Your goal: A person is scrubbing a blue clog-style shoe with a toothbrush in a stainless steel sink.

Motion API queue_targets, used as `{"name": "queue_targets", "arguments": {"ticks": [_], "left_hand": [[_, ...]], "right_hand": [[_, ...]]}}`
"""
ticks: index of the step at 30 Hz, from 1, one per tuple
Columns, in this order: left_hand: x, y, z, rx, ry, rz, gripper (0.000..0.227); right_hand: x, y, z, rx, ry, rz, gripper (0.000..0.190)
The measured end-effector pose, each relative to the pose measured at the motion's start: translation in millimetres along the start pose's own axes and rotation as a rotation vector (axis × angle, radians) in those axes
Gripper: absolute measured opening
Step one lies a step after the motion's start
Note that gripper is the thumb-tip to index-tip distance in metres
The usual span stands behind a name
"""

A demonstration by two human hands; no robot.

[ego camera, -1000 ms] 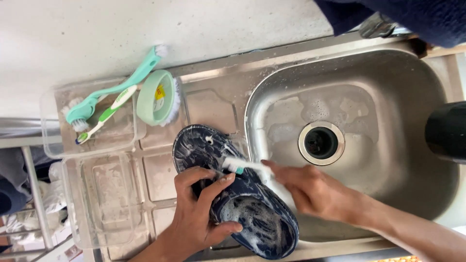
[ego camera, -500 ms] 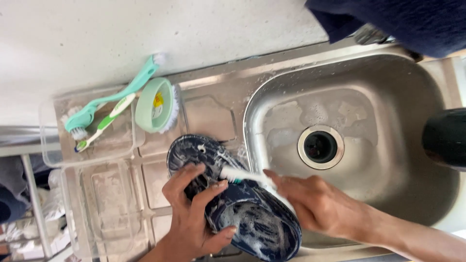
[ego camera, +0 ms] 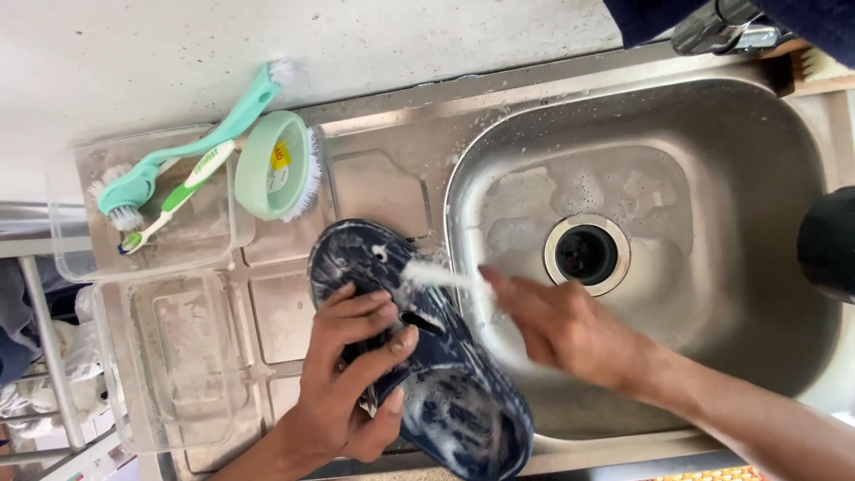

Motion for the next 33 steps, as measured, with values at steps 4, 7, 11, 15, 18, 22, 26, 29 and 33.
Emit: {"name": "queue_targets", "arguments": {"ticks": [4, 7, 11, 15, 18, 22, 26, 29, 33], "left_hand": [[-4.0, 2.1, 6.1, 0.022, -0.047, 0.141, 0.035], [1.8, 1.5, 2.3, -0.016, -0.022, 0.105, 0.033], [5.8, 1.9, 7.6, 0.038, -0.006, 0.074, 0.029], [-0.5, 2.8, 1.7, 0.05, -0.044, 0.121, 0.03], [-6.6, -2.6, -6.8, -0.02, 0.013, 0.102, 0.028], [-9.7, -5.2, -12.1, -0.035, 0.052, 0.132, 0.025], [-8.8, -7.9, -9.6, -0.009, 0.052, 0.156, 0.025], [-4.3, -7.8, -3.7, 0.044, 0.041, 0.161, 0.03], [-6.7, -8.7, -5.5, 0.059, 0.042, 0.157, 0.03]], "right_hand": [[-18.4, 2.2, 9.9, -0.05, 0.213, -0.022, 0.048], [-7.4, -1.5, -1.6, -0.06, 0.069, -0.069, 0.046], [-33.1, 5.6, 3.6, 0.029, 0.346, -0.082, 0.046], [-14.8, 4.4, -1.1, -0.119, 0.167, -0.188, 0.045], [-9.4, 15.2, 2.0, -0.079, 0.074, -0.135, 0.038], [-12.1, 16.6, 7.6, -0.062, 0.078, 0.066, 0.056], [-7.7, 6.3, 7.1, -0.138, -0.125, 0.143, 0.047], [-10.1, -8.4, -18.7, -0.074, -0.011, -0.142, 0.025], [-55.2, 5.0, 18.6, -0.1, 0.357, 0.123, 0.045]]}}
Point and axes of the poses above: each hand's wrist, its own z-axis away from the middle knuckle, its own y-axis out of the palm, x = y × z, the point moved 2 cm from there along -z, towards the middle knuckle, and after that the axes turned 14 degrees about -y, right-handed, at the moved point
